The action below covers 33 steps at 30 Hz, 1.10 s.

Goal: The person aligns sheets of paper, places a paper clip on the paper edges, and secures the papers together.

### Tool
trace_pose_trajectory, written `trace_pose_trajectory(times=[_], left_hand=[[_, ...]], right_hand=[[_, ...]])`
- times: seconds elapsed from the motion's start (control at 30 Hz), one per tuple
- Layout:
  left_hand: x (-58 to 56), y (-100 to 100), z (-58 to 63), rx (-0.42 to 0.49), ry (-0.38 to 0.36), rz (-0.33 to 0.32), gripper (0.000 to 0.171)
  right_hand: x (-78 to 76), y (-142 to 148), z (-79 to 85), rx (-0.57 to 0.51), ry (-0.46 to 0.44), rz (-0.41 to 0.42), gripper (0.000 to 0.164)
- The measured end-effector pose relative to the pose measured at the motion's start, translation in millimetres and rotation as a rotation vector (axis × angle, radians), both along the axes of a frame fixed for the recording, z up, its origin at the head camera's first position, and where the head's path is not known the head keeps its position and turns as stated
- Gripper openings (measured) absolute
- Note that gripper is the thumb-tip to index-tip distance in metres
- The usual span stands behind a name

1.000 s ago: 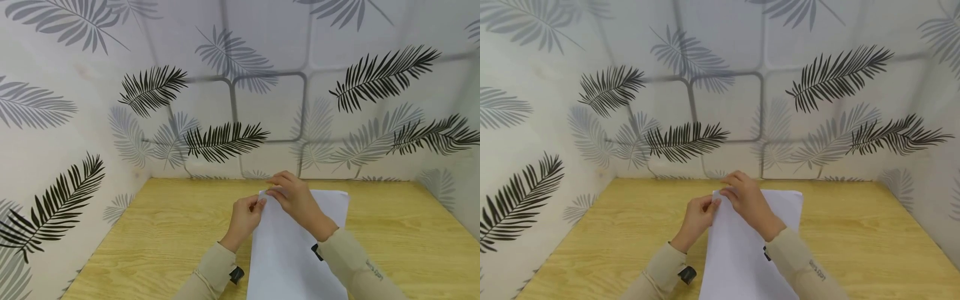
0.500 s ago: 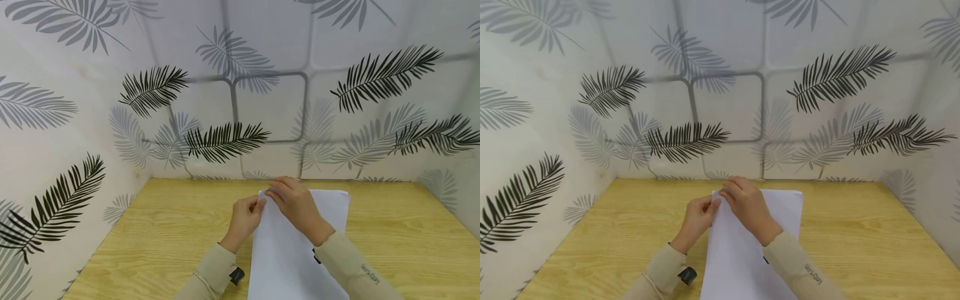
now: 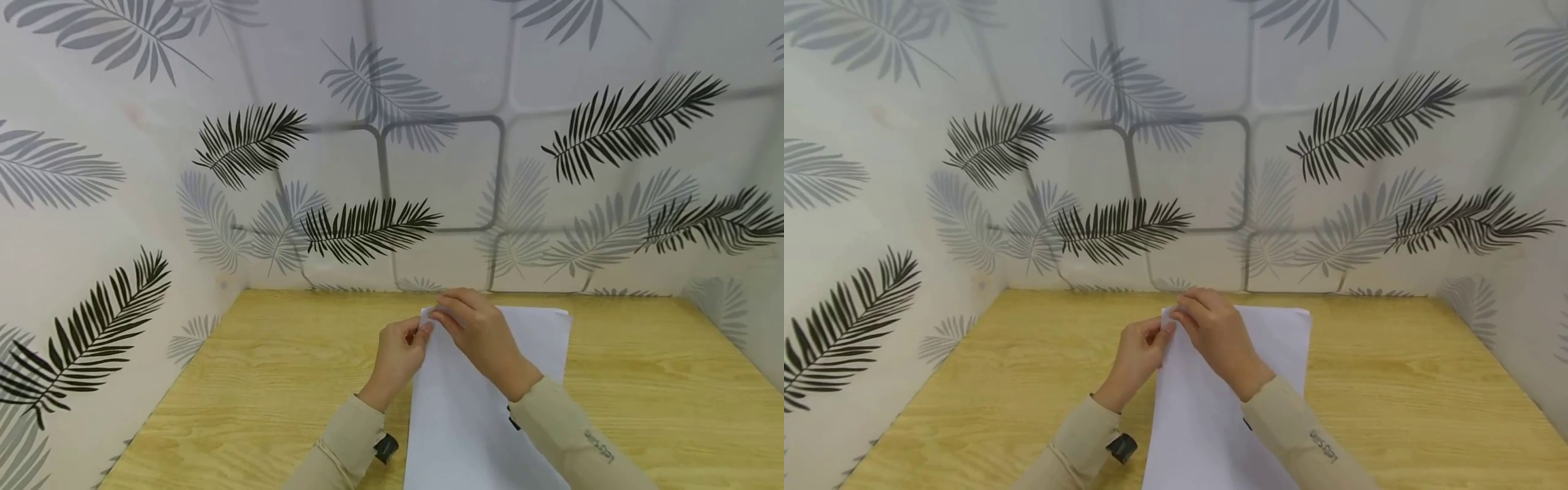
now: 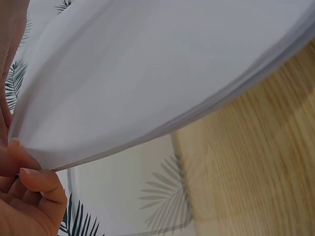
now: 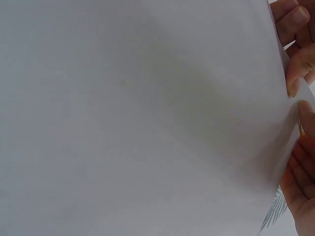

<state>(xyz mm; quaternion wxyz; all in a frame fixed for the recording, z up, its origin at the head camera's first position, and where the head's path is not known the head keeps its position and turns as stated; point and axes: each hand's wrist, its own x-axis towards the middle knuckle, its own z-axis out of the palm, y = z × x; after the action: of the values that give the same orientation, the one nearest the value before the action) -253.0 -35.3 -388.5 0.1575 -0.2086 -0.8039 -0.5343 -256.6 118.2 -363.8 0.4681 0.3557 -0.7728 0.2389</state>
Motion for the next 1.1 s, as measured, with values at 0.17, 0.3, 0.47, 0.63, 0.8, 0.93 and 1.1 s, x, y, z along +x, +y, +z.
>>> trace_pose_trajectory(times=[0.17, 0.3, 0.47, 0.63, 0.8, 0.93, 1.1], left_hand=[[0.0, 0, 1.2, -0.010, 0.024, 0.011, 0.044], [-0.1, 0, 0.8, 0.007, 0.023, 0.012, 0.044], [-0.2, 0, 2.1, 0.025, 0.030, 0.026, 0.043], [0.8, 0, 2.8, 0.023, 0.022, 0.016, 0.043], [2.0, -1, 2.2, 0.023, 0.002, 0.010, 0.035], [2.8, -3, 3.1, 0.046, 0.008, 0.015, 0.034], [2.3, -6, 4.0, 0.076, 0.022, 0.034, 0.038]], right_hand=[[-0.5, -1, -2.0, 0.002, -0.013, 0.006, 0.023], [-0.7, -2, -2.4, 0.011, -0.012, 0.014, 0.022], [-0.9, -3, -1.8, 0.007, 0.009, 0.015, 0.022], [1.4, -2, -1.6, 0.008, -0.010, 0.003, 0.025], [7.2, 3, -1.3, 0.016, -0.069, -0.019, 0.038], [12.4, 12, 3.8, -0.032, -0.065, -0.041, 0.047], [14.8, 36, 12.1, -0.207, -0.056, -0.094, 0.043]])
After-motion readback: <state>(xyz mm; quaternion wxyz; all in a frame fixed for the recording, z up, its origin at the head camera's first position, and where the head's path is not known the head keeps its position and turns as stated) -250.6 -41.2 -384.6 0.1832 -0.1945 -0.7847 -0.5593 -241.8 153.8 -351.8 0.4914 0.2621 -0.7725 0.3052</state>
